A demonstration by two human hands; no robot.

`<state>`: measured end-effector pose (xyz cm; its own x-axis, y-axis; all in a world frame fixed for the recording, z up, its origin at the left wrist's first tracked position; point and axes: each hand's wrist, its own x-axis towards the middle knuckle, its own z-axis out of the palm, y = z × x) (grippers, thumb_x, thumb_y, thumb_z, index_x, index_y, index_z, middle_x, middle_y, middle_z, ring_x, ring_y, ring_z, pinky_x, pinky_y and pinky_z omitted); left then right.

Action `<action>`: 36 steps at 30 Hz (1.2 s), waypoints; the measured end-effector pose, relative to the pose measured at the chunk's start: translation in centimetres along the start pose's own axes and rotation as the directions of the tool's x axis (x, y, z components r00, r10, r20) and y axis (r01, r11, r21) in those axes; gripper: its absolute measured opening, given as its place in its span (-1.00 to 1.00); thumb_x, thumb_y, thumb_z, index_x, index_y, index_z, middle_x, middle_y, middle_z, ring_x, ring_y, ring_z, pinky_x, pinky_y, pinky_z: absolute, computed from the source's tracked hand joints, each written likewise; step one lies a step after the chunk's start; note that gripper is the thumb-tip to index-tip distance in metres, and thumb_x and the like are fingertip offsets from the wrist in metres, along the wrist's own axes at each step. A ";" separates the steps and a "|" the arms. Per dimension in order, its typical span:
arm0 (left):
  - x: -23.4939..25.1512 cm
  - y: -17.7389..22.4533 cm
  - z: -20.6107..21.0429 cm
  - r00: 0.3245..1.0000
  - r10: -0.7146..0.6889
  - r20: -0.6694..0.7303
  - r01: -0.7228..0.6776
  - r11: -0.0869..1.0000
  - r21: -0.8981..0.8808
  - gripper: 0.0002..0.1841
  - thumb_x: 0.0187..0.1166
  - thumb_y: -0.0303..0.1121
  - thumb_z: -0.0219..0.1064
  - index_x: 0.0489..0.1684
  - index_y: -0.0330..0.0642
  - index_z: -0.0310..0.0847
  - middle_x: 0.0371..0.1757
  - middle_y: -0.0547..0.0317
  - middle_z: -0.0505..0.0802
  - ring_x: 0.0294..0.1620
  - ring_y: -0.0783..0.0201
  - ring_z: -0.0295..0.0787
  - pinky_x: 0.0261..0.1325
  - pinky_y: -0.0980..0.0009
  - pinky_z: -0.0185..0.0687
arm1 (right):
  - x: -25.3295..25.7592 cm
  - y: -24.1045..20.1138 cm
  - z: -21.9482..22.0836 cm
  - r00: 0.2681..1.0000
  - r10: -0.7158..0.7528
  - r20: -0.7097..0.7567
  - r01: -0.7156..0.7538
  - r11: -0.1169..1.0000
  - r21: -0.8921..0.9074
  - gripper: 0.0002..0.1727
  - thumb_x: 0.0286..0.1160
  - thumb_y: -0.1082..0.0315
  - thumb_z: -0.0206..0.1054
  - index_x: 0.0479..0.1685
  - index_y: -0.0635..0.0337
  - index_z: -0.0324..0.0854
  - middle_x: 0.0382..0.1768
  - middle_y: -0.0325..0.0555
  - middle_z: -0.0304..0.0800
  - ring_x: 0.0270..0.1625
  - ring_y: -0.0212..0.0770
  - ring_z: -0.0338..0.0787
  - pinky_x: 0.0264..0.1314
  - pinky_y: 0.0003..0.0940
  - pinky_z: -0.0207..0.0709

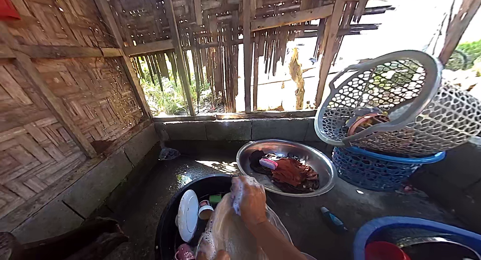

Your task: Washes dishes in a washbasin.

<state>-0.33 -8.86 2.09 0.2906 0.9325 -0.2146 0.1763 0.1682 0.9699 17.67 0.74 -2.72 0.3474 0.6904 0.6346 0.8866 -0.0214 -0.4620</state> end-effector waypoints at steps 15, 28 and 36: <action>-0.3 1.0 -0.7 0.999 -0.026 0.044 0.033 0.986 -0.163 -0.47 0.42 -0.62 0.22 0.45 -0.47 0.26 -0.02 0.07 0.71 -0.04 0.44 0.74 0.09 0.46 0.71 | -0.5 -1.5 -1.2 0.990 0.004 0.144 -0.017 0.995 0.094 -0.62 0.66 0.12 0.19 -0.08 0.22 0.83 -0.14 0.13 0.89 0.02 0.16 0.88 0.07 0.18 0.69; -0.1 1.0 -0.5 0.998 -0.025 0.059 0.042 0.951 -0.308 -0.56 0.42 -0.69 0.15 0.33 -0.35 0.33 -0.12 0.19 0.78 -0.12 0.44 0.80 0.02 0.44 0.77 | -1.0 -3.8 -0.8 0.975 -0.221 -0.016 0.220 0.964 0.151 -0.65 0.60 0.13 0.24 -0.21 0.15 0.87 -0.22 0.01 0.91 -0.04 0.07 0.90 0.02 0.11 0.73; 0.1 1.0 0.0 0.999 -0.049 -0.005 0.047 0.980 -0.192 -0.37 0.40 -0.67 0.20 0.57 -0.50 0.17 0.10 -0.05 0.66 0.02 0.38 0.70 0.11 0.45 0.68 | 0.7 0.3 -0.6 0.996 -0.017 0.084 0.016 1.000 0.015 -0.63 0.67 0.18 0.18 0.02 0.24 0.82 -0.05 0.18 0.89 0.15 0.21 0.85 0.26 0.22 0.62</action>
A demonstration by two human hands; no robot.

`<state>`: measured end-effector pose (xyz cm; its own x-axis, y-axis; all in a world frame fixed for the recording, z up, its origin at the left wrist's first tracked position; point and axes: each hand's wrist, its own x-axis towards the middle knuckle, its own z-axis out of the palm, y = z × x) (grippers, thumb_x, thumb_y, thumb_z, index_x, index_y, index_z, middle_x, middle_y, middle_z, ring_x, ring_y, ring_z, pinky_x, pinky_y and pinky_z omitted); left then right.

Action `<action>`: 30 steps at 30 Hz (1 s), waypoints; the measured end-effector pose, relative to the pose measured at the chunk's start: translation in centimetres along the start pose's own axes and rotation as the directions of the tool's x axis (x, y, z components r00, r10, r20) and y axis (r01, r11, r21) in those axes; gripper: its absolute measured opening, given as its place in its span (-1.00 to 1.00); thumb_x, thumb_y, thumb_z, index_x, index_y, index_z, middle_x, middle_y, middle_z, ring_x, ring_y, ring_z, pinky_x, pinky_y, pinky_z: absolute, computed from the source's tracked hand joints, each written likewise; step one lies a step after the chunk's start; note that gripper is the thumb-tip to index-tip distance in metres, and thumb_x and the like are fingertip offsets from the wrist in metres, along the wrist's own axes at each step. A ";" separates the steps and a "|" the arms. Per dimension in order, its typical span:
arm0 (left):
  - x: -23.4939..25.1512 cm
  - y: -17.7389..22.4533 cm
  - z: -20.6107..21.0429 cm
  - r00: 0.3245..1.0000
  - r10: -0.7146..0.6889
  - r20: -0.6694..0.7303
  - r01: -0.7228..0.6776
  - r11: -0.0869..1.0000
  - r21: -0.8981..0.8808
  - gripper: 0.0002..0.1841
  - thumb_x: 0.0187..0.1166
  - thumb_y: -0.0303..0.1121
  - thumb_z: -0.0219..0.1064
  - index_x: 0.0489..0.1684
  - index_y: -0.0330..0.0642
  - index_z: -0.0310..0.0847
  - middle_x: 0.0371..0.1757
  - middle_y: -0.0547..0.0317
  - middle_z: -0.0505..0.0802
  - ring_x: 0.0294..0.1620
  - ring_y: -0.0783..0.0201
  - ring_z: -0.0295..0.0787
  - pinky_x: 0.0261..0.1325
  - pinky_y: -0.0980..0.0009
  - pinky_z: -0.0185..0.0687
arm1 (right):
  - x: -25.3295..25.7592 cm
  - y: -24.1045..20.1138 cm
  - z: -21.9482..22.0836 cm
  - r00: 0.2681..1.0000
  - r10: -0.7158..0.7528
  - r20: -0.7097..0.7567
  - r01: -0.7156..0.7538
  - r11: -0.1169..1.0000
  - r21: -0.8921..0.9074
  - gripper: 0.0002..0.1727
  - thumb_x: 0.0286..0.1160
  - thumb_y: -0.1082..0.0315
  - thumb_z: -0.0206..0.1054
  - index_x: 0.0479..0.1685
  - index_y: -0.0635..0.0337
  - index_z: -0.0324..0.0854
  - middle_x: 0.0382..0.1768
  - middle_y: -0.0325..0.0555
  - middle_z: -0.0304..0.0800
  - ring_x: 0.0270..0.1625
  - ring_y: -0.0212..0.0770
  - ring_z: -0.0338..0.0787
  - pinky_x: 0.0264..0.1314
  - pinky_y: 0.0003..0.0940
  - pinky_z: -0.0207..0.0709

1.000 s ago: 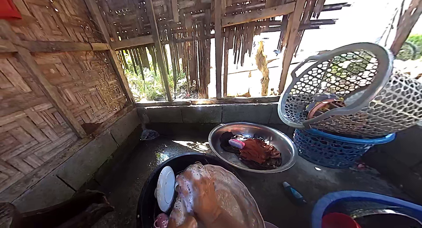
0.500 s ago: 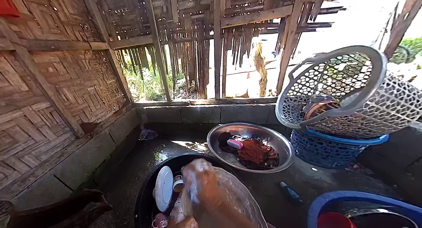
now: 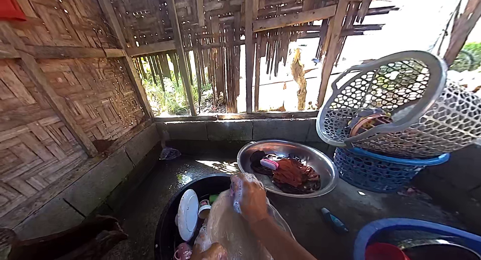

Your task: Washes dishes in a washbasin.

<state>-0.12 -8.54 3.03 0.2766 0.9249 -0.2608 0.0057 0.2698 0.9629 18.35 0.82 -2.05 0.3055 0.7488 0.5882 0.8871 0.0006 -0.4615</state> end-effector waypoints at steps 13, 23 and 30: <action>2.5 1.0 -3.3 0.880 0.258 -0.399 -0.235 0.966 0.107 -0.56 0.88 -0.26 -0.05 0.50 -0.47 0.32 0.19 0.00 0.67 0.12 0.49 0.69 0.22 0.42 0.68 | -4.2 -1.1 1.3 0.965 -0.175 0.196 0.154 0.981 0.118 -0.39 0.71 -0.06 0.12 0.74 -0.19 0.38 0.79 0.09 0.27 0.86 0.24 0.10 0.74 0.53 -0.11; 4.6 0.2 -1.4 0.926 0.123 -0.358 -0.110 0.992 0.056 -0.56 0.90 -0.17 -0.09 0.38 -0.41 0.43 0.01 0.02 0.75 -0.05 0.37 0.76 0.05 0.32 0.73 | -7.5 -4.5 -1.9 0.776 -0.417 0.473 0.090 0.816 0.571 -0.14 0.46 -0.21 0.37 0.72 0.10 0.40 0.78 0.22 0.24 0.87 0.24 0.07 0.83 0.40 -0.23; 6.3 0.5 0.8 0.993 -0.109 0.042 0.114 0.984 -0.136 -0.34 0.88 0.13 -0.38 0.66 -0.20 0.18 0.19 -0.16 0.79 -0.04 -0.06 0.89 -0.10 0.00 0.86 | -6.6 1.0 -12.1 0.747 -0.289 0.598 0.172 0.954 0.246 -0.57 0.55 0.45 0.31 0.42 0.24 0.62 0.16 0.24 0.81 0.21 0.23 0.82 0.26 0.21 0.65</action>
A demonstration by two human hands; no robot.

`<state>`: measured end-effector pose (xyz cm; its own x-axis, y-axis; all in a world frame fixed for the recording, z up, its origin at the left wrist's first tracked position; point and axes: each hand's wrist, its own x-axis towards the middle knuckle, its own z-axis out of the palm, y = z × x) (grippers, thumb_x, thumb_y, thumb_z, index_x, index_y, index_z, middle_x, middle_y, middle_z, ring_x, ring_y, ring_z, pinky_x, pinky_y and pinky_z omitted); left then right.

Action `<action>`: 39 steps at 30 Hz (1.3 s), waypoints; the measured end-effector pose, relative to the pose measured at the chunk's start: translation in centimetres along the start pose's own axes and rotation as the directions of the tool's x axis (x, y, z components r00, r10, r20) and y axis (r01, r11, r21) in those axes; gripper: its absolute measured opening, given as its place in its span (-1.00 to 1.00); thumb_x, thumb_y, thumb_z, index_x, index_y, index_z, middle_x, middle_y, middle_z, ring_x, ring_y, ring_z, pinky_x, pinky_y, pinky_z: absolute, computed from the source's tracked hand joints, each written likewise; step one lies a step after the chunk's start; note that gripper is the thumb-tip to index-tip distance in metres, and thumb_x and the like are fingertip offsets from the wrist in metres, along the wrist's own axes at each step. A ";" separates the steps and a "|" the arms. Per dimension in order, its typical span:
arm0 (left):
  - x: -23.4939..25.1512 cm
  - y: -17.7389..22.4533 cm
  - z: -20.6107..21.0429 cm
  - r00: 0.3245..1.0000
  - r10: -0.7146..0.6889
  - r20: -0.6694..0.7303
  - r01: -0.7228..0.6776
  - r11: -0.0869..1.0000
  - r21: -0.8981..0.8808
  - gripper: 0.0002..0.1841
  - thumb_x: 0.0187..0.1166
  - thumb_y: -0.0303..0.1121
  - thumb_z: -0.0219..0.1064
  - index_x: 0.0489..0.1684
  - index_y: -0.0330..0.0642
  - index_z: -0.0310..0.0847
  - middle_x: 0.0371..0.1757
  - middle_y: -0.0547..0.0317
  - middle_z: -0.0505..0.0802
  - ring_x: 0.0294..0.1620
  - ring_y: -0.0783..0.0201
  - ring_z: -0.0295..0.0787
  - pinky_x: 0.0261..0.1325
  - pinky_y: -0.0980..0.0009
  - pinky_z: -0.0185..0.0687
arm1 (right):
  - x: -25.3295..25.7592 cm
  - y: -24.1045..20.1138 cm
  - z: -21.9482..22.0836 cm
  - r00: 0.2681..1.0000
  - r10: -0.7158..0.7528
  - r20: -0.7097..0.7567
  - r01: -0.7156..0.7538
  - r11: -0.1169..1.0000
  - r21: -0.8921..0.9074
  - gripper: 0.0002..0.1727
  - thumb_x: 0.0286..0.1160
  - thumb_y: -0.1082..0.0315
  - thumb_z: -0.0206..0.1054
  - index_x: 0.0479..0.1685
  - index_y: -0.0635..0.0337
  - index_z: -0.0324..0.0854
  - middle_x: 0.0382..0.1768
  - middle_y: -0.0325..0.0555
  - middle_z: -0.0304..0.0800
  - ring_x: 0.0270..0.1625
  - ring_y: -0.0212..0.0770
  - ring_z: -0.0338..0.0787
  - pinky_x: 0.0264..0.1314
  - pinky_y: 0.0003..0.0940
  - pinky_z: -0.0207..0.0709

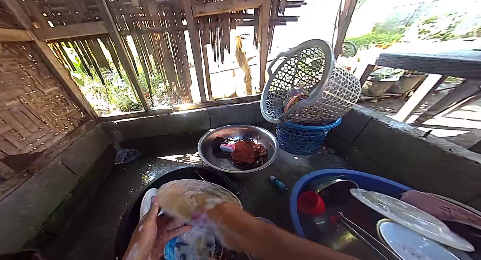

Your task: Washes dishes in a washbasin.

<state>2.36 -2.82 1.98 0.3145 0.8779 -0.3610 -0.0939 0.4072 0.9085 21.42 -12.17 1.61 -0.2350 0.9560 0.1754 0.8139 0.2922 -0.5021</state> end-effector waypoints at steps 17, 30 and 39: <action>2.6 -1.7 -2.1 0.998 0.007 0.069 -0.042 0.845 0.532 -0.59 0.85 -0.25 0.06 0.55 -0.22 0.46 0.44 -0.12 0.70 0.24 0.05 0.81 0.10 0.16 0.80 | -23.0 24.5 -1.2 0.277 0.951 -0.141 -0.920 0.304 0.247 -0.47 0.65 0.15 0.35 0.42 0.39 0.55 0.31 0.48 0.66 0.43 0.40 0.62 0.49 0.39 0.34; 9.7 -0.5 -8.0 0.948 -0.314 0.043 0.080 0.369 0.926 -0.54 0.86 -0.19 0.07 0.60 -0.28 0.43 0.56 -0.23 0.59 0.53 -0.13 0.53 0.49 -0.10 0.39 | -13.3 22.0 -5.2 0.541 0.820 -0.187 -0.831 0.555 0.028 -0.29 0.49 0.48 0.45 0.63 0.46 0.25 0.31 0.58 0.59 0.28 0.53 0.67 0.28 0.49 0.46; 16.4 -18.6 -15.1 0.848 -0.487 -0.207 0.399 0.332 0.855 -0.46 0.82 -0.13 0.14 0.53 -0.45 0.42 0.43 -0.45 0.63 0.37 -0.27 0.66 0.43 -0.14 0.52 | -9.7 24.9 12.7 0.345 0.830 0.438 -0.873 0.455 -0.175 -0.24 0.55 0.30 0.38 0.69 0.43 0.16 0.37 0.46 0.61 0.43 0.38 0.65 0.47 0.29 0.46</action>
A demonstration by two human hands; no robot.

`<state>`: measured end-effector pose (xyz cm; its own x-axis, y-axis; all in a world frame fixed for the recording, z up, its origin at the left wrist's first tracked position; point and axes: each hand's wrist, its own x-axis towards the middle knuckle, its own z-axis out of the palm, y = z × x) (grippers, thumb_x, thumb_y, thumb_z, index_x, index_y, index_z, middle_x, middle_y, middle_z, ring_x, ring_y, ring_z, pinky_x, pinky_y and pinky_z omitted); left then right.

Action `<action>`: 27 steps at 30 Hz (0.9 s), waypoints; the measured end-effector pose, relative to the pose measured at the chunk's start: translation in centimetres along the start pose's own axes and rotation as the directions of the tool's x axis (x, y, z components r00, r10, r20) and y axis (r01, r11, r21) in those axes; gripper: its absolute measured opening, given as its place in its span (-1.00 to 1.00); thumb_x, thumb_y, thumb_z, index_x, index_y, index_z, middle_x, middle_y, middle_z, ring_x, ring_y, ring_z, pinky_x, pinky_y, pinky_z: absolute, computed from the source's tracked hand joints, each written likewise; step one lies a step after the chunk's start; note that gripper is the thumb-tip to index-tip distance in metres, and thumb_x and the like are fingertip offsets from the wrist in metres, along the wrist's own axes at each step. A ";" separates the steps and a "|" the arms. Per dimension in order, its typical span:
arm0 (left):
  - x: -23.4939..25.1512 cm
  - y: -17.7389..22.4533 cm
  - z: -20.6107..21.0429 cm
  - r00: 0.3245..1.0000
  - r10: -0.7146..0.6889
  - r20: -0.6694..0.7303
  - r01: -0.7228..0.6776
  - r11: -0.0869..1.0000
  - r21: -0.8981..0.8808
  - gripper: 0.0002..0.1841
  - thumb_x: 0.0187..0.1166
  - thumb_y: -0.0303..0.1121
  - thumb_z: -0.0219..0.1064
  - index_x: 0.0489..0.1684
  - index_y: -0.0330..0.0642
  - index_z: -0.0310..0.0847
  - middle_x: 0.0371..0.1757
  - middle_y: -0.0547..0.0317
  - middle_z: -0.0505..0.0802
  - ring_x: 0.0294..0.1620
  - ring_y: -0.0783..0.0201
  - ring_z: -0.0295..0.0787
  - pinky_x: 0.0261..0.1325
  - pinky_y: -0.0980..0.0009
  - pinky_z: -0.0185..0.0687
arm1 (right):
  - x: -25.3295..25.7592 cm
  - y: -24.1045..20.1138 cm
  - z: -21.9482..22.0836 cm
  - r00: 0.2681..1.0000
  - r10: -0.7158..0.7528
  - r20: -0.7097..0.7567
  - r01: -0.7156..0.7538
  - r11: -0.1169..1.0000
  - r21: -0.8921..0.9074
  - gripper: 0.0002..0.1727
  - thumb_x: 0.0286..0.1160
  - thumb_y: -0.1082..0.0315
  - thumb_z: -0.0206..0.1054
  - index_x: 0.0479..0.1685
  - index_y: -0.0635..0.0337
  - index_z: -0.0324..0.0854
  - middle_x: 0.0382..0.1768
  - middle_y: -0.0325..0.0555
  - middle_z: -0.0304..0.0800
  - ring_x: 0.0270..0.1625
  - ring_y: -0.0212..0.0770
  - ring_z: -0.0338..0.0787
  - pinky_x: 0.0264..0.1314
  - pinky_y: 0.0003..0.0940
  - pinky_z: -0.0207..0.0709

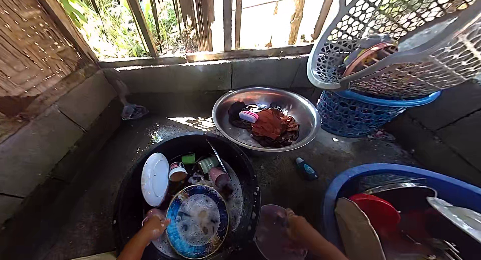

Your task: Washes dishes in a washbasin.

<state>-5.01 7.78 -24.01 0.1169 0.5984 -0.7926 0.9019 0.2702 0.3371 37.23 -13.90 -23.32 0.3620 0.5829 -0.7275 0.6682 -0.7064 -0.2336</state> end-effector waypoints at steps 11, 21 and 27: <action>5.4 -6.7 10.0 0.976 -0.218 -0.005 0.201 0.909 -0.364 -0.40 0.80 -0.12 0.18 0.56 -0.52 0.29 0.35 -0.49 0.65 0.20 -0.21 0.79 0.25 -0.04 0.72 | 6.3 3.0 11.9 0.982 0.052 -0.182 -0.063 0.996 -0.059 -0.43 0.62 0.56 0.16 0.66 0.18 0.39 0.51 0.49 0.44 0.34 0.46 0.69 0.31 0.28 0.61; -0.2 3.5 5.6 0.871 0.096 -0.481 -0.183 0.974 -0.136 -0.43 0.50 -0.44 0.42 0.50 -0.53 0.46 0.44 -0.41 0.66 0.56 -0.18 0.53 0.67 0.00 0.30 | 0.9 3.7 5.6 0.909 0.000 -0.417 0.201 0.876 0.438 -0.44 0.37 0.60 0.34 0.44 0.57 0.44 0.25 0.49 0.68 0.33 0.34 0.70 0.44 0.26 0.47; -9.7 11.3 -1.4 0.743 0.404 -0.534 -0.341 0.915 0.216 -0.56 0.60 -0.45 0.25 0.43 -0.48 0.51 0.34 -0.34 0.72 0.46 -0.17 0.62 0.59 -0.02 0.39 | -3.3 0.5 -1.1 0.860 -0.181 -0.478 0.460 0.681 0.570 -0.49 0.33 0.56 0.27 0.36 0.46 0.48 0.08 0.24 0.72 0.03 -0.02 0.76 0.10 -0.01 0.64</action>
<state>3.47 6.03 -11.79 0.2285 0.9566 -0.1811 0.8749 -0.1202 0.4692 37.08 -15.68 -20.30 0.5009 0.8207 -0.2748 0.2508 -0.4415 -0.8615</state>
